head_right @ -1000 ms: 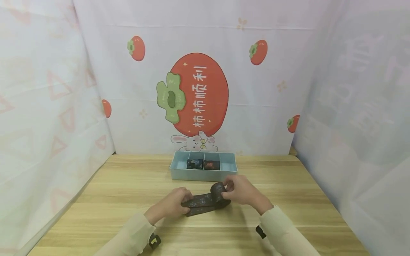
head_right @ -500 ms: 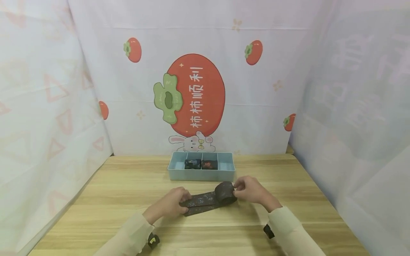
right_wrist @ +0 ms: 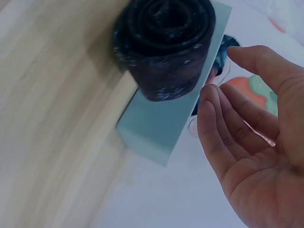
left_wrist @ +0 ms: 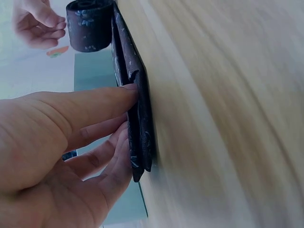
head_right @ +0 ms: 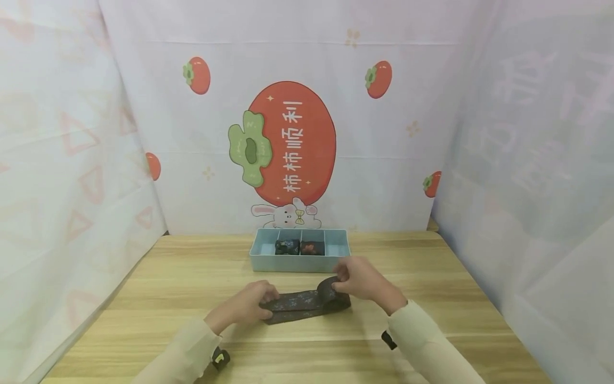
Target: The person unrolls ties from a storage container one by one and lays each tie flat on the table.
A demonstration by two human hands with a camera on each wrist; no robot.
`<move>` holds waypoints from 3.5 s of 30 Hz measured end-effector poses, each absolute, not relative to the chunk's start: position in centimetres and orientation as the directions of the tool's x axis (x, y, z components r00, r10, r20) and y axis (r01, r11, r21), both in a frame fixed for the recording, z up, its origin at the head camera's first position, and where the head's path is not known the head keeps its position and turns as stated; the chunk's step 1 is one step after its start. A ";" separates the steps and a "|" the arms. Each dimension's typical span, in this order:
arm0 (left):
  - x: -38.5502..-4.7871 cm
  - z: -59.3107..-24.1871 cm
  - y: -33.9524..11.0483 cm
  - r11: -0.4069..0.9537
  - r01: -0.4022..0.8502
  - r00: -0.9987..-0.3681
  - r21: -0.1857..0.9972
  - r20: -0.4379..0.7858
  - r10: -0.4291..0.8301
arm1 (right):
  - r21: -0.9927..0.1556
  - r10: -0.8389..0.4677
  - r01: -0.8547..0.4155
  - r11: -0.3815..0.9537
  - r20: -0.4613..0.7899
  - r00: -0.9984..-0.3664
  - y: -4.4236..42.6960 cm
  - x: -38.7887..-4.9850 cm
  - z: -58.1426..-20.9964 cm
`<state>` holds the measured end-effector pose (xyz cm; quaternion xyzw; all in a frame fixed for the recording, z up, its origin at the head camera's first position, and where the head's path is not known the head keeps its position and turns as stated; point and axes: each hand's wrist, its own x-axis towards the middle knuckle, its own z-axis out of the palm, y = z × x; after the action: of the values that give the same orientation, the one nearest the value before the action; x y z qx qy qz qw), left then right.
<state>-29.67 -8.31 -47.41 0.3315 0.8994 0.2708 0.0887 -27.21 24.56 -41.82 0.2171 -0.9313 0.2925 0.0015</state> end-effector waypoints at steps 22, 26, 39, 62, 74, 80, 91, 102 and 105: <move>-30.1 -46.8 -12.8 0.700 0.514 -0.804 0.496 -0.007 0.595 | -0.400 -0.493 -0.522 0.753 0.184 -0.851 17.1 -28.9 -43.6; -29.8 -46.7 -12.8 0.709 0.503 -0.812 0.494 -0.011 0.584 | -0.391 -0.480 -0.512 0.765 0.185 -0.858 17.3 -28.8 -43.6; -29.9 -46.9 -12.6 0.731 0.488 -0.822 0.477 -0.029 0.568 | -0.436 -0.459 -0.465 0.771 0.128 -0.879 19.7 -28.6 -43.3; -30.0 -46.8 -12.8 0.714 0.490 -0.817 0.499 -0.021 0.576 | -0.549 -0.405 -0.381 0.744 0.083 -0.910 24.2 -28.8 -43.8; -30.0 -47.0 -12.8 0.720 0.496 -0.817 0.486 -0.022 0.577 | -0.649 -0.441 -0.362 0.669 0.045 -0.896 27.6 -28.7 -44.8; -30.1 -47.1 -12.7 0.718 0.506 -0.812 0.477 -0.018 0.584 | -0.680 -0.443 -0.364 0.637 0.064 -0.894 29.2 -28.8 -45.3; -30.0 -46.6 -12.8 0.714 0.509 -0.807 0.481 -0.020 0.590 | -0.552 -0.471 -0.517 0.654 0.237 -0.850 26.1 -27.9 -43.7; -29.9 -46.7 -13.2 0.706 0.505 -0.805 0.496 -0.024 0.593 | -0.429 -0.478 -0.514 0.743 0.196 -0.856 24.4 -28.6 -43.8; -30.1 -46.8 -13.4 0.702 0.506 -0.804 0.500 -0.020 0.594 | -0.420 -0.465 -0.503 0.755 0.197 -0.863 24.6 -28.5 -43.9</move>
<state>-30.07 -13.45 -46.84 0.2996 0.9182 0.2430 0.0900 -28.49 24.58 -43.88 0.2587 -0.9359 0.2357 0.0401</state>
